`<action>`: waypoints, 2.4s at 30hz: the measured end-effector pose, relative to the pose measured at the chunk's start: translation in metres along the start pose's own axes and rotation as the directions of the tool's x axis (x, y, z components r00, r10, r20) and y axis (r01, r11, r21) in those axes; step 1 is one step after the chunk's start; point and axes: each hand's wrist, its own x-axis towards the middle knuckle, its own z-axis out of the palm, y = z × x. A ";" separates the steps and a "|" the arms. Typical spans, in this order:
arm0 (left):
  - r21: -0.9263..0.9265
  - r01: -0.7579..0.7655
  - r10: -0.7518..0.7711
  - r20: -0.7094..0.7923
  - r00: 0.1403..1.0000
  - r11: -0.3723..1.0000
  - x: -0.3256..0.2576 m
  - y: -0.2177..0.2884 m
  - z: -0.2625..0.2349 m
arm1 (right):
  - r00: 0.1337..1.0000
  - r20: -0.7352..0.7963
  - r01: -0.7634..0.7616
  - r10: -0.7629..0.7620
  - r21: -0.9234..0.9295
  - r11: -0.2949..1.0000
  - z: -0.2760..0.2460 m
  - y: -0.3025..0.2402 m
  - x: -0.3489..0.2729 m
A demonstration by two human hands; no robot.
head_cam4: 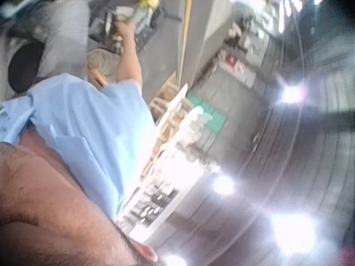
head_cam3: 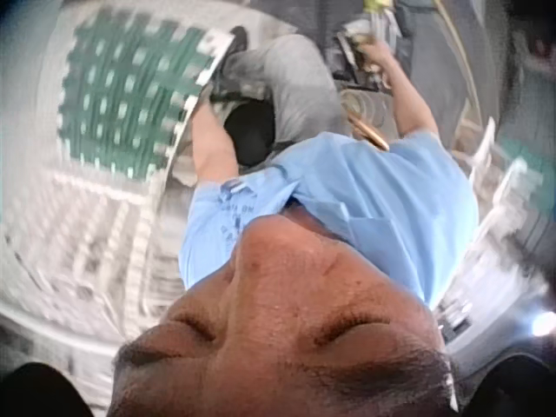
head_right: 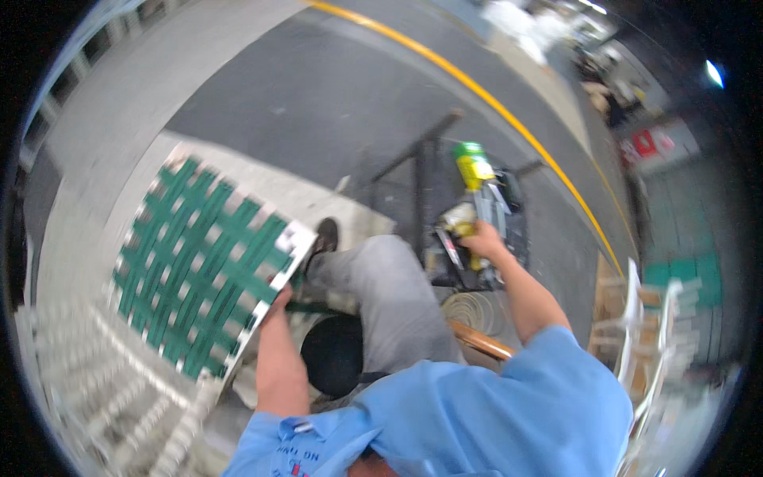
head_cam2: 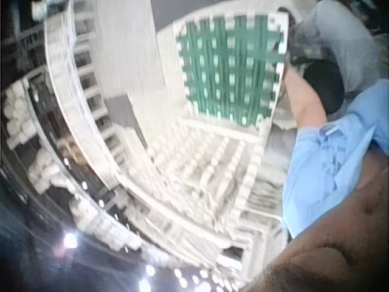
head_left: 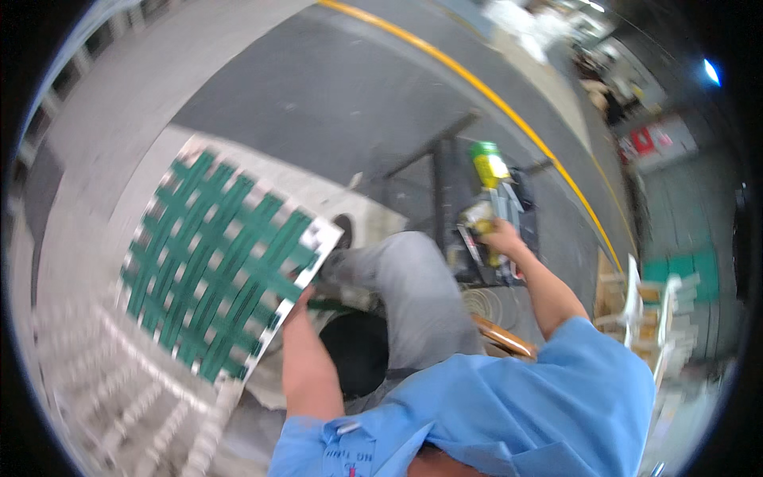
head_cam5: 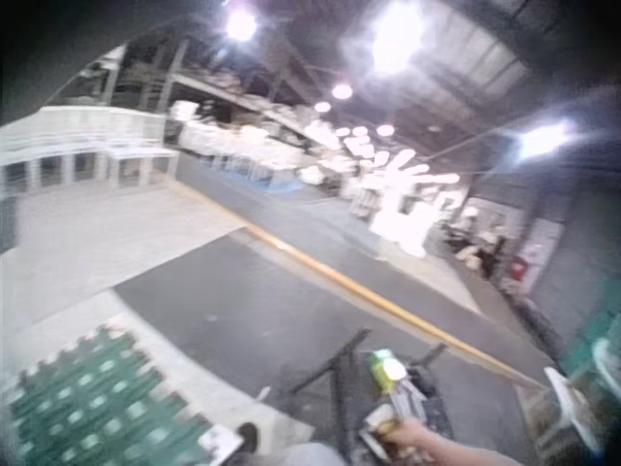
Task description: The person weaves green plastic straps into the seat of a white wooden chair using a staple gun to secure the straps. After completing the weave, the person places a white sheet over the seat and staples it in place.
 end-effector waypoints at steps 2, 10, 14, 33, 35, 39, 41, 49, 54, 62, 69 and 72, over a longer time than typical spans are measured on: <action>0.156 -0.064 0.089 -0.164 0.982 0.986 0.000 0.010 0.007 | 0.998 -0.049 0.044 -0.038 0.112 0.993 -0.013 0.018 -0.016; 0.076 0.066 -0.050 -0.193 0.980 0.995 0.011 -0.003 0.010 | 0.915 0.124 0.259 -0.383 0.549 0.795 -0.058 -0.151 -0.129; 0.018 0.098 -0.093 -0.181 0.979 0.995 0.016 0.001 0.008 | 0.750 0.407 0.201 -0.521 0.611 0.766 -0.017 -0.232 -0.169; -0.561 0.124 -0.255 0.547 0.797 -0.818 0.016 0.001 0.008 | 0.647 0.543 0.267 -0.535 0.496 0.827 0.097 -0.310 -0.201; -0.544 0.138 -0.242 0.568 0.787 -0.827 0.017 0.004 0.008 | 0.640 0.546 0.286 -0.540 0.483 0.828 0.099 -0.309 -0.202; -0.537 0.160 -0.234 0.591 0.772 -0.828 0.022 0.007 0.007 | 0.624 0.563 0.286 -0.542 0.482 0.828 0.103 -0.308 -0.206; -0.539 0.178 -0.226 0.599 0.768 -0.824 0.022 0.010 0.008 | 0.623 0.571 0.272 -0.535 0.483 0.832 0.105 -0.309 -0.209; -0.533 0.231 -0.173 0.601 0.780 -0.814 0.009 0.005 0.000 | 0.625 0.574 0.228 -0.529 0.514 0.827 0.075 -0.294 -0.212; -0.202 0.768 0.702 0.314 0.639 -0.608 -0.041 0.012 -0.010 | 0.689 0.437 0.154 -0.578 0.691 0.706 0.043 -0.261 -0.198; -0.674 0.241 -0.087 0.253 0.963 0.699 -0.098 0.046 -0.074 | 0.651 0.434 0.175 -0.623 0.712 0.680 0.039 -0.247 -0.192; -0.948 0.300 -0.056 0.296 0.954 0.105 -0.100 0.076 -0.183 | 0.595 0.475 0.196 -0.648 0.696 0.690 0.059 -0.260 -0.187; -0.938 0.345 -0.159 0.338 0.928 0.020 -0.066 0.073 -0.212 | 0.568 0.512 0.195 -0.644 0.676 0.710 0.072 -0.273 -0.182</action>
